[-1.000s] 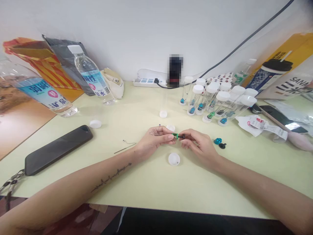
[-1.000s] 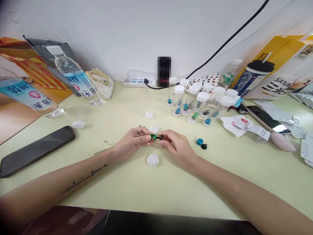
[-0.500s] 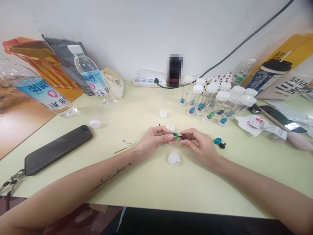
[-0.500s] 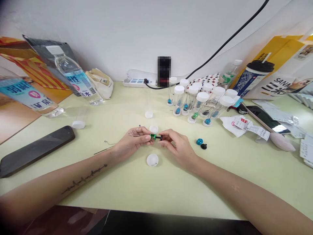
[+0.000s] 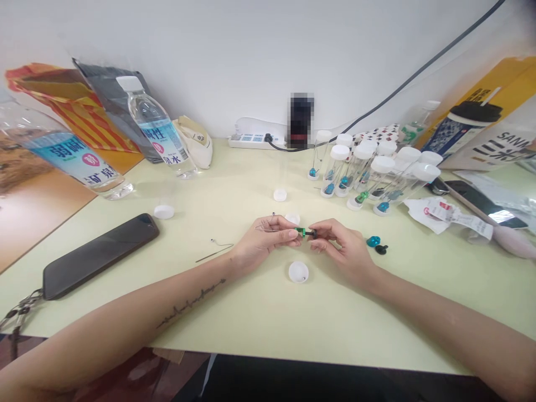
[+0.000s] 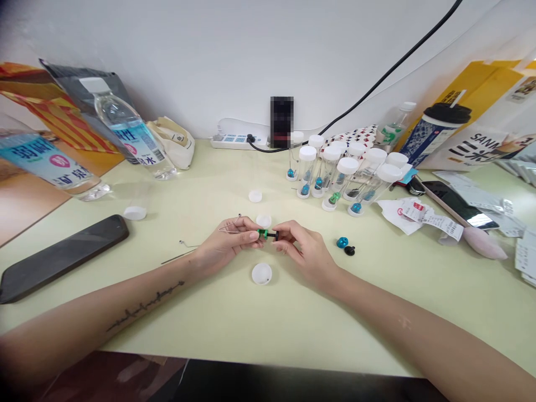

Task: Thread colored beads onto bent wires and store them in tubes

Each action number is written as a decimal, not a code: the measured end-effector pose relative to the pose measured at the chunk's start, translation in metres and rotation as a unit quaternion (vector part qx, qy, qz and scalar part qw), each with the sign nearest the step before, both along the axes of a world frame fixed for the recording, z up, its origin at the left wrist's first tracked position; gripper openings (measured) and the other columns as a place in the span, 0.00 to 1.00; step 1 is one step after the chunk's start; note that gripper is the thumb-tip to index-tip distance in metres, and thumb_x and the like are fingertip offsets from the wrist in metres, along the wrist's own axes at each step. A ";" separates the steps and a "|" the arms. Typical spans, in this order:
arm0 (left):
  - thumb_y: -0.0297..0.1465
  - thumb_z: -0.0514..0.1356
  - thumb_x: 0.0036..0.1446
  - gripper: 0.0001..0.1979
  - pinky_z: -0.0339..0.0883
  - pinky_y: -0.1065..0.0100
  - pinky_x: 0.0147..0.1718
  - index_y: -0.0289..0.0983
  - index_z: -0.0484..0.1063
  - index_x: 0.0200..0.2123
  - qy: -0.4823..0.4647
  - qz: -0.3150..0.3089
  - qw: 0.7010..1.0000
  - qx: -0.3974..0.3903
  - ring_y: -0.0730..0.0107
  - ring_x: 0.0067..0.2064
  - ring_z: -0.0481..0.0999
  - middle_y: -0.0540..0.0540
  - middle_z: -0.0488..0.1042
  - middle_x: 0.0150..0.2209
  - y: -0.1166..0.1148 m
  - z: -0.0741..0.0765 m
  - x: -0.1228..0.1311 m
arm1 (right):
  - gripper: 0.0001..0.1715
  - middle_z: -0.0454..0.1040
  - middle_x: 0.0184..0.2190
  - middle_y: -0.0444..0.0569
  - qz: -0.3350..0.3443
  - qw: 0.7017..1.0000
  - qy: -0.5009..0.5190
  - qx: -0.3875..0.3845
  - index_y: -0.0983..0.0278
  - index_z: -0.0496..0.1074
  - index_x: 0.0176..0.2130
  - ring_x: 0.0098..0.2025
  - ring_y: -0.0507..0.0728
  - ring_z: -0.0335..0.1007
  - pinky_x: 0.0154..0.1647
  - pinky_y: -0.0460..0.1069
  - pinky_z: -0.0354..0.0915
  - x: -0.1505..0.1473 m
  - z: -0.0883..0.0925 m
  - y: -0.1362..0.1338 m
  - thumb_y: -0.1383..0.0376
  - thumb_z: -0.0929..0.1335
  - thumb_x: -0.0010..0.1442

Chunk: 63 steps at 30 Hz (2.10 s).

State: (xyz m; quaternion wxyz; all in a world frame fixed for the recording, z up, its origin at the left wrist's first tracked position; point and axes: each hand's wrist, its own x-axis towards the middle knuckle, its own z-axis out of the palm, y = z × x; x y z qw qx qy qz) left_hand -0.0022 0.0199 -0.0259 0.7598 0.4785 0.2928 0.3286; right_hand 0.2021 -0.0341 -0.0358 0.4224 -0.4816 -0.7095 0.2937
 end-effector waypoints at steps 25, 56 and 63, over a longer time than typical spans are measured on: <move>0.28 0.67 0.50 0.07 0.68 0.72 0.37 0.32 0.74 0.32 -0.003 -0.002 1.000 -0.009 0.74 0.32 0.77 0.47 0.78 0.30 0.000 0.001 0.000 | 0.11 0.75 0.32 0.45 -0.007 1.000 0.002 -0.016 0.59 0.67 0.44 0.33 0.54 0.74 0.33 0.48 0.71 0.000 0.002 0.000 0.62 0.68 0.60; 0.29 0.68 0.49 0.09 0.70 0.72 0.35 0.32 0.74 0.32 0.008 -0.012 1.000 -0.001 0.75 0.31 0.77 0.47 0.78 0.30 0.000 0.001 0.000 | 0.10 0.75 0.28 0.44 0.015 1.000 -0.013 -0.021 0.60 0.67 0.39 0.28 0.52 0.71 0.28 0.46 0.66 0.001 0.004 -0.001 0.56 0.64 0.64; 0.29 0.68 0.49 0.08 0.69 0.73 0.35 0.32 0.74 0.32 0.011 -0.019 1.000 0.005 0.74 0.32 0.77 0.47 0.77 0.30 0.000 0.001 0.000 | 0.11 0.75 0.28 0.45 0.025 0.999 -0.020 -0.034 0.60 0.67 0.38 0.28 0.53 0.71 0.28 0.47 0.66 0.002 0.005 -0.001 0.56 0.62 0.65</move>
